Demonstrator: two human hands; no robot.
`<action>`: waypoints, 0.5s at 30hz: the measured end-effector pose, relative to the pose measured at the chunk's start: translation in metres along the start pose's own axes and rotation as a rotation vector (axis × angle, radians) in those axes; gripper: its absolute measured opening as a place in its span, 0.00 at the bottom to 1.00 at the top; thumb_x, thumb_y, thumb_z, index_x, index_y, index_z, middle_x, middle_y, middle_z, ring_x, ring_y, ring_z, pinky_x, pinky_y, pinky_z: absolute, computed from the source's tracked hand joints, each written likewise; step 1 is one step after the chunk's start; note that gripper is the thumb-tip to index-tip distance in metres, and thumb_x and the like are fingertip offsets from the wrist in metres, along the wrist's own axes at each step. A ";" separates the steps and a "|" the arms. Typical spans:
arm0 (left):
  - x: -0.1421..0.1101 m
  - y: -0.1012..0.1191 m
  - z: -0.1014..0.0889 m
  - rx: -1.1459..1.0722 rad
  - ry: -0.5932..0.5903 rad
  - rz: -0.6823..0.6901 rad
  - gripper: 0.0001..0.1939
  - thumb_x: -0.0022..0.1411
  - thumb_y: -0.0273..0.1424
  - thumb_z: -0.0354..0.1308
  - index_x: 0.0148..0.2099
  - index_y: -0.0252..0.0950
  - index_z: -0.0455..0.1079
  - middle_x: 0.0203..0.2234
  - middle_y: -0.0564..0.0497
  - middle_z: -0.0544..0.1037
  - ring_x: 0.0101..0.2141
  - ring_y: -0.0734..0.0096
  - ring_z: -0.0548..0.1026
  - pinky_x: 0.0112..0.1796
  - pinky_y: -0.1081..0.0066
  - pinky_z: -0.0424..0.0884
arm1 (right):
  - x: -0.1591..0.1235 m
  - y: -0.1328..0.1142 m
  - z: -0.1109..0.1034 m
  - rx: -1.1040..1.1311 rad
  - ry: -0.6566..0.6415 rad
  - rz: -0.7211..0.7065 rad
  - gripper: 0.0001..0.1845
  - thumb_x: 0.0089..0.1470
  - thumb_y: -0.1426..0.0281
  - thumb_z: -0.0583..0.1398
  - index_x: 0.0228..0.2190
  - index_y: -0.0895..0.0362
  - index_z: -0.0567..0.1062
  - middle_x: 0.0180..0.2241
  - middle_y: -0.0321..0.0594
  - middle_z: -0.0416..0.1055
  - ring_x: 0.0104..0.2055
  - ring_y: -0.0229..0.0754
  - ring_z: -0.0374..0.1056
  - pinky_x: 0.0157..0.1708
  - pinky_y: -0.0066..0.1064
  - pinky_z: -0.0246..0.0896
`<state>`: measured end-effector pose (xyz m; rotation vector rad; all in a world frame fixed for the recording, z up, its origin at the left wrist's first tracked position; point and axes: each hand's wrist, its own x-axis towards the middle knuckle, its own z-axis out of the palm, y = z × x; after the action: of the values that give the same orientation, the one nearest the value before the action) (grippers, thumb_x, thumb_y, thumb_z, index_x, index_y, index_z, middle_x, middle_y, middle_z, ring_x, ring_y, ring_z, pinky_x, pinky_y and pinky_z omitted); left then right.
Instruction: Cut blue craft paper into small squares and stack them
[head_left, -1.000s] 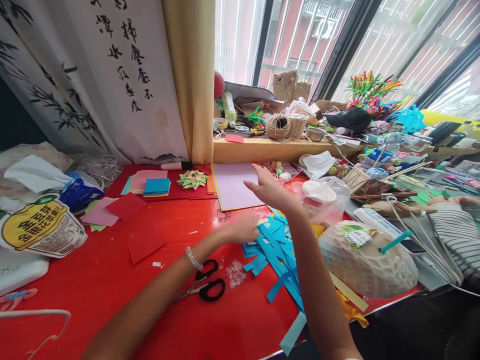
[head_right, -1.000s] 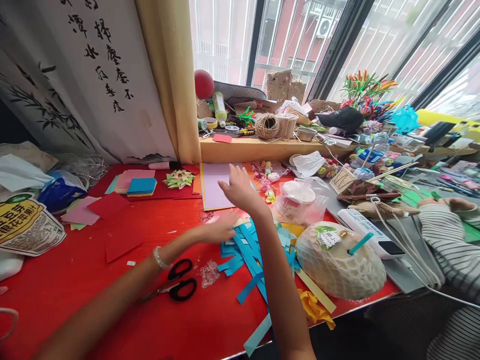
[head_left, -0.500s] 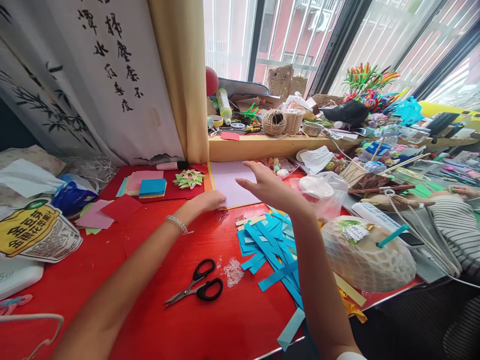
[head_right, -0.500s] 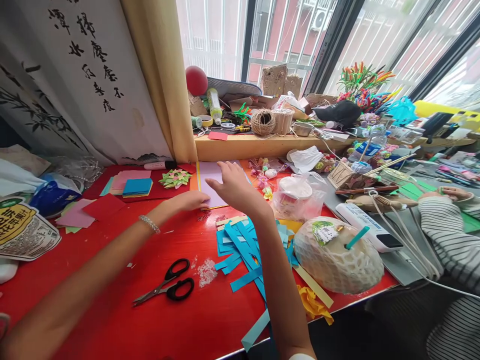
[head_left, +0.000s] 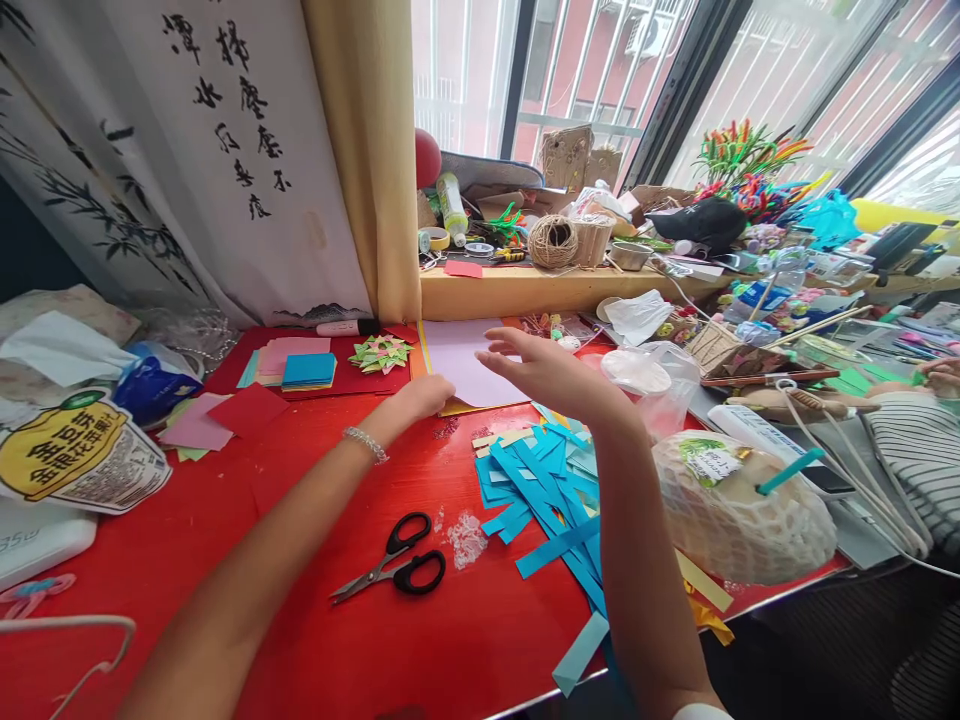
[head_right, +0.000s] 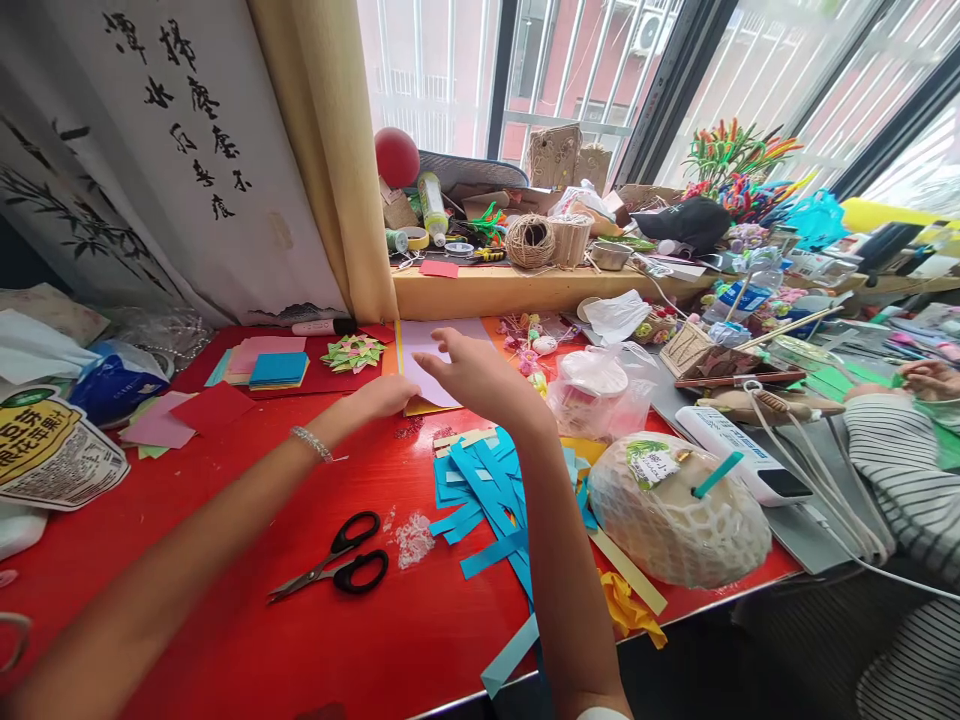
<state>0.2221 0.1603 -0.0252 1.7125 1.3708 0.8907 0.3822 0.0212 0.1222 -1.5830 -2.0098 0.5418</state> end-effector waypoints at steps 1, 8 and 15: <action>-0.003 -0.001 0.001 0.032 -0.024 0.017 0.12 0.42 0.20 0.59 0.14 0.37 0.63 0.16 0.46 0.71 0.38 0.52 0.72 0.41 0.66 0.63 | -0.001 0.001 0.000 -0.026 -0.026 0.001 0.25 0.54 0.56 0.52 0.49 0.55 0.67 0.49 0.45 0.67 0.51 0.50 0.62 0.48 0.38 0.55; -0.030 -0.007 0.002 0.293 -0.104 0.191 0.08 0.51 0.30 0.59 0.21 0.38 0.66 0.24 0.44 0.74 0.40 0.53 0.72 0.44 0.64 0.61 | 0.007 0.018 0.015 -0.285 -0.400 0.062 0.19 0.50 0.56 0.56 0.39 0.53 0.75 0.40 0.44 0.73 0.41 0.49 0.68 0.38 0.35 0.59; -0.038 0.002 -0.005 0.424 -0.069 0.306 0.03 0.54 0.31 0.56 0.32 0.41 0.71 0.34 0.49 0.77 0.40 0.65 0.73 0.43 0.73 0.64 | 0.020 0.025 0.030 -0.430 -0.521 0.224 0.15 0.52 0.62 0.55 0.36 0.57 0.76 0.38 0.46 0.74 0.40 0.49 0.68 0.40 0.37 0.60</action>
<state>0.2118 0.1239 -0.0235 2.3011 1.3394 0.7261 0.3794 0.0470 0.0866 -2.1111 -2.4681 0.6969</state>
